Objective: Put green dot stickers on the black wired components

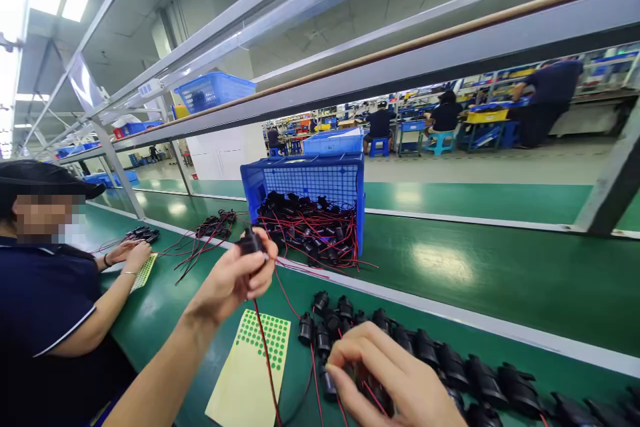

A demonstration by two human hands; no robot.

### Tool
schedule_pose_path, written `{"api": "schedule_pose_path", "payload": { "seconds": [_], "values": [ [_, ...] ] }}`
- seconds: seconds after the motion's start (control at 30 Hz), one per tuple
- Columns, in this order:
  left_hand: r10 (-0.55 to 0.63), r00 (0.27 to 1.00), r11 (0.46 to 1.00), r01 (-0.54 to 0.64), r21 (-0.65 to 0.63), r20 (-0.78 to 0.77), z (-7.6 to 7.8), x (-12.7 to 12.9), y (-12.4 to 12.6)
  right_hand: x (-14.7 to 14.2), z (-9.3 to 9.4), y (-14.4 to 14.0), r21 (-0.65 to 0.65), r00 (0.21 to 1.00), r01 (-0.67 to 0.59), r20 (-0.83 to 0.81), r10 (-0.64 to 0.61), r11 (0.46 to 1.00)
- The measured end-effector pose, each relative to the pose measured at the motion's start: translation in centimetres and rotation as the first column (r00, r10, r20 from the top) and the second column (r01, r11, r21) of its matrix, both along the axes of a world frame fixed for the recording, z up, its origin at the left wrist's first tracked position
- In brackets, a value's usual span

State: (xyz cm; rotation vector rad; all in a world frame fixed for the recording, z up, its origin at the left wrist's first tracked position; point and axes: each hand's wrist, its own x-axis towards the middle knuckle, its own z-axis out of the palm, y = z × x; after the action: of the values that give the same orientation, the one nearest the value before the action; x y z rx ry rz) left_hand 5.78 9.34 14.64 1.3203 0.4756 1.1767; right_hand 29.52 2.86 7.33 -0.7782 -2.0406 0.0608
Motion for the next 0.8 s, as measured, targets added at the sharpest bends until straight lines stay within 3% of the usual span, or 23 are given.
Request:
{"api": "schedule_pose_path", "payload": {
  "seconds": [0.1,0.17,0.27,0.33,0.4,0.53,0.7,0.8],
  "values": [
    [-0.155,0.968,0.936,0.207,-0.285,0.197,-2.6,-0.9,-4.3,0.1,0.4,-0.6,-0.086,0.999,0.014,-0.031,-0.016,0.996],
    [-0.226,0.937,0.875,0.316,-0.367,0.268,-4.5,-1.5,-6.2,0.0,0.5,-0.9,-0.144,0.998,0.009,-0.057,-0.017,0.990],
    [-0.268,0.958,0.911,0.285,-0.297,0.098,-6.9,-2.2,-7.9,-0.4,0.7,-1.3,-0.233,0.997,-0.013,-0.072,-0.004,0.972],
    [-0.241,0.969,0.951,0.223,-0.213,-0.061,-8.0,-2.3,-8.6,-0.6,0.8,-1.5,-0.284,0.997,-0.028,-0.081,0.005,0.958],
    [-0.183,0.976,0.971,0.160,-0.178,-0.121,-8.9,-2.1,-9.1,-0.9,0.9,-1.7,-0.330,0.993,-0.044,-0.114,0.006,0.943],
    [-0.069,0.967,0.988,0.033,-0.150,-0.244,-9.8,-1.1,-9.9,-1.3,1.0,-1.9,-0.469,0.986,-0.067,-0.166,-0.014,0.881],
    [-0.045,0.943,0.998,0.032,-0.046,-0.330,-11.0,-0.6,-10.9,-1.7,1.0,-1.9,-0.599,0.977,-0.111,-0.210,-0.022,0.793],
    [0.106,0.903,0.994,-0.080,0.079,-0.417,-11.9,0.0,-11.3,-2.2,0.7,-2.3,-0.642,0.976,-0.154,-0.220,0.012,0.751]
  ]
}}
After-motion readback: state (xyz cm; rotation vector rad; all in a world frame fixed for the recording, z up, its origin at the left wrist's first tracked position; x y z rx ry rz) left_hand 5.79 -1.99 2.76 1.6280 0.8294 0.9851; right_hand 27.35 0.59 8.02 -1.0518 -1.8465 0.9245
